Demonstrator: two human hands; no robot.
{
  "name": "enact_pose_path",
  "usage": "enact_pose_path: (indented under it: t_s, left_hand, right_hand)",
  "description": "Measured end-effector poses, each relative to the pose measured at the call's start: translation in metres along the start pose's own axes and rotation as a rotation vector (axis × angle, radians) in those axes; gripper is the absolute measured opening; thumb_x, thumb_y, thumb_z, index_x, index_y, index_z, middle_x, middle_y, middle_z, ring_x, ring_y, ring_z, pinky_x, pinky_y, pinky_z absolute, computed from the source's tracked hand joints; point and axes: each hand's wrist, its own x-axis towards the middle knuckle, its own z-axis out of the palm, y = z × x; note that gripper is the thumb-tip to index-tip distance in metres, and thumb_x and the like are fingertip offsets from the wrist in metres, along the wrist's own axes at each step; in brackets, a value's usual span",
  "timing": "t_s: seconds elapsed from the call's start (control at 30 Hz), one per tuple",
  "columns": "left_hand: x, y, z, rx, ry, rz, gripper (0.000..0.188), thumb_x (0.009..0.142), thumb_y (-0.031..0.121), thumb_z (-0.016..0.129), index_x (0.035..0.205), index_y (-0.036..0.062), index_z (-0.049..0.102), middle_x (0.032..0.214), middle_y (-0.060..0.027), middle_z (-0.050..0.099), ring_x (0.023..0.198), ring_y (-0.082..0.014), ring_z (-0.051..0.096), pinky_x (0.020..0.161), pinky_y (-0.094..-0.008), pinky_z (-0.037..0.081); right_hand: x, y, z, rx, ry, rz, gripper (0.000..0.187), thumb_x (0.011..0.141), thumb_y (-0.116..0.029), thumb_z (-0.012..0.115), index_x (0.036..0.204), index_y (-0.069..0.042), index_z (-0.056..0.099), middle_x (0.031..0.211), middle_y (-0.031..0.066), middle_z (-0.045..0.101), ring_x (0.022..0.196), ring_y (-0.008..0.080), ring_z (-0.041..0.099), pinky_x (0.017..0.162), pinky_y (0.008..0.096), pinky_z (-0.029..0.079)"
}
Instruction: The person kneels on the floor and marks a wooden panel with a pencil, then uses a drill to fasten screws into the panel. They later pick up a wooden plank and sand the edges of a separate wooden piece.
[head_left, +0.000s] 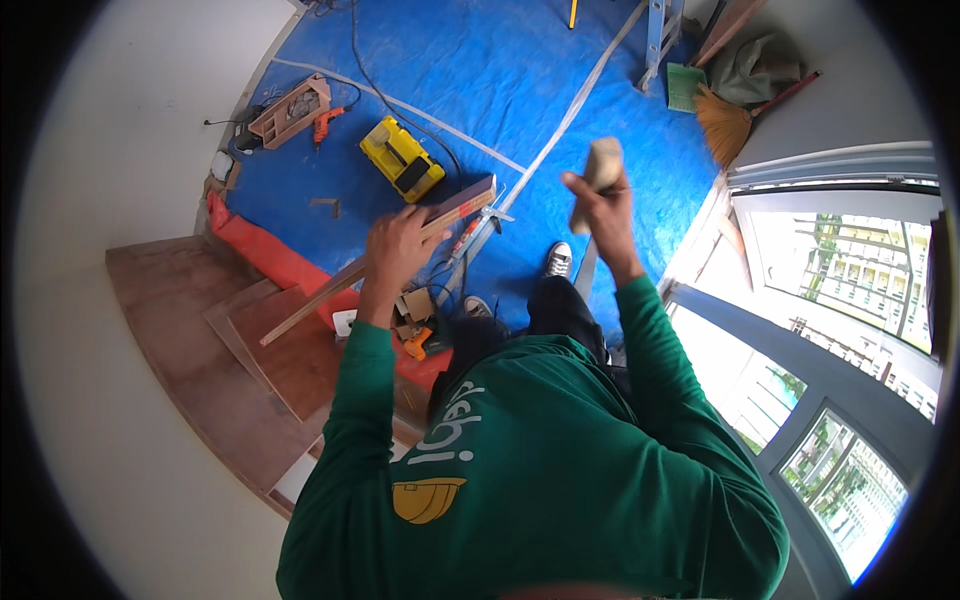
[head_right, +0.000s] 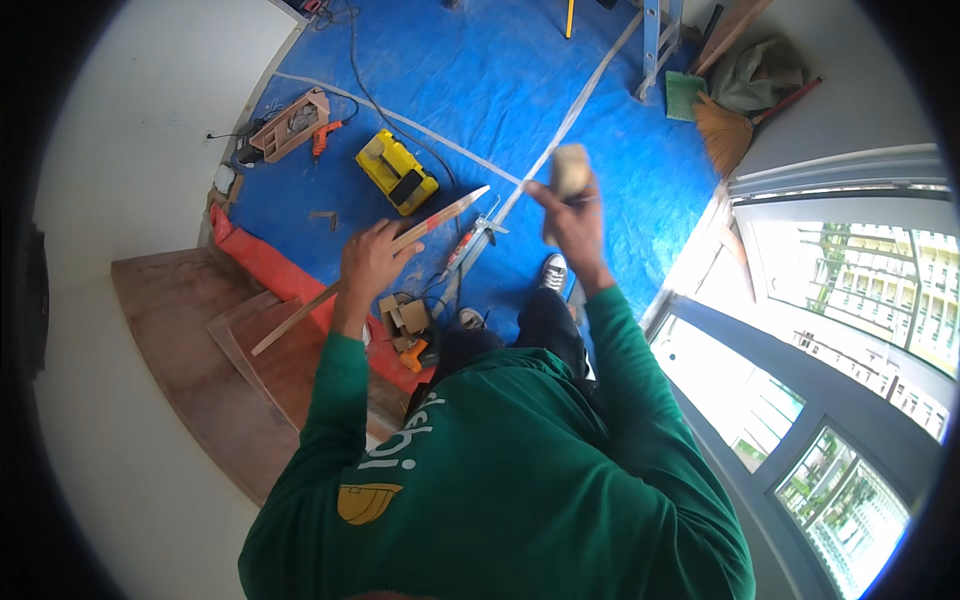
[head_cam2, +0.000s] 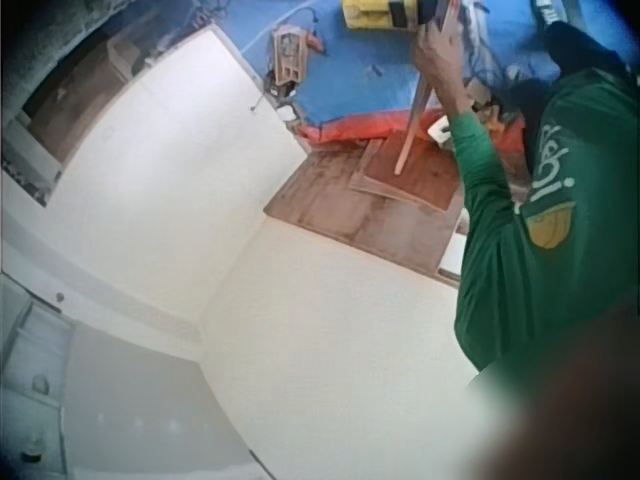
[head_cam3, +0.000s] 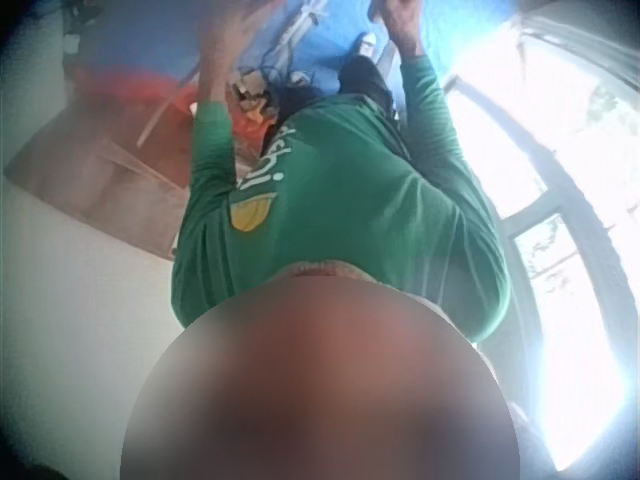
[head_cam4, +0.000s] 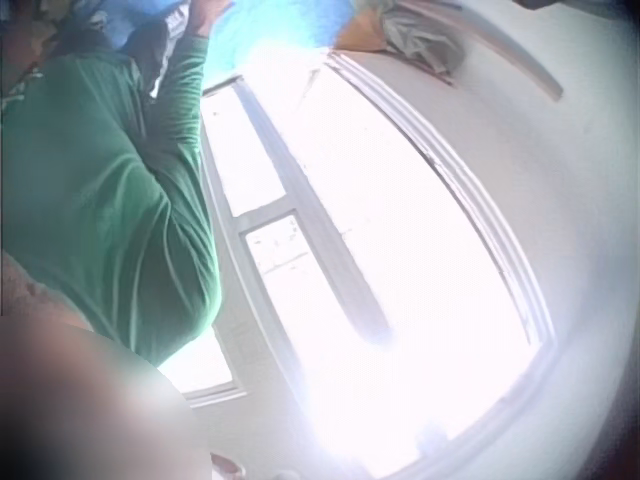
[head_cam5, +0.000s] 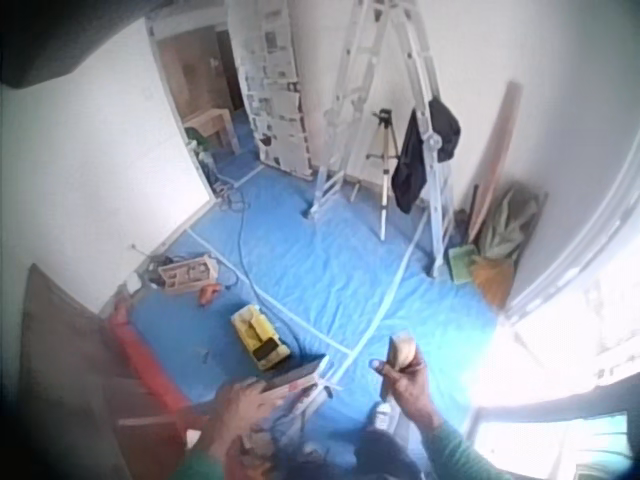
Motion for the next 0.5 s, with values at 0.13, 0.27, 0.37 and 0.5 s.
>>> enact_pose_path:
  t_s: [0.13, 0.27, 0.37, 0.5]
  left_hand:
    - [-0.015, 0.003, 0.016, -0.042, -0.036, -0.044, 0.04, 0.093, 0.045, 0.081, 0.121, 0.0163, 0.077, 0.105, -0.0074, 0.074, 0.093, -0.0359, 0.074, 0.076, -0.0477, 0.059]
    - [-0.024, 0.012, 0.027, -0.052, -0.019, -0.08, 0.038, 0.094, 0.044, 0.079, 0.12, 0.0159, 0.077, 0.107, -0.0067, 0.074, 0.094, -0.0371, 0.074, 0.077, -0.0483, 0.059]
    - [-0.028, 0.015, 0.028, -0.094, -0.016, -0.046, 0.038, 0.095, 0.044, 0.078, 0.121, 0.0152, 0.076, 0.107, -0.0077, 0.074, 0.095, -0.0384, 0.073, 0.077, -0.0489, 0.059]
    - [-0.033, 0.013, 0.029, -0.121, -0.05, -0.017, 0.038, 0.096, 0.042, 0.077, 0.123, 0.0155, 0.076, 0.109, -0.0101, 0.073, 0.096, -0.0399, 0.073, 0.078, -0.0502, 0.059]
  right_hand:
    - [-0.003, 0.004, -0.102, -0.091, 0.184, 0.13, 0.049, 0.093, -0.031, 0.082, 0.121, -0.004, 0.051, 0.101, 0.0041, 0.059, 0.086, 0.0134, 0.058, 0.075, 0.0323, 0.051]
    - [-0.014, -0.002, -0.148, -0.206, 0.102, 0.025, 0.041, 0.089, -0.029, 0.084, 0.112, -0.002, 0.064, 0.1, 0.0044, 0.058, 0.089, 0.0163, 0.059, 0.084, 0.0357, 0.051]
    - [-0.024, -0.025, -0.148, -0.505, 0.043, -0.044, 0.04, 0.086, -0.027, 0.087, 0.11, 0.0, 0.071, 0.104, 0.0061, 0.06, 0.092, 0.0182, 0.061, 0.088, 0.0379, 0.052]
    - [-0.044, -0.068, -0.138, -0.303, 0.093, -0.049, 0.046, 0.087, -0.017, 0.088, 0.125, -0.001, 0.067, 0.103, 0.0076, 0.073, 0.096, 0.0164, 0.07, 0.089, 0.0317, 0.055]
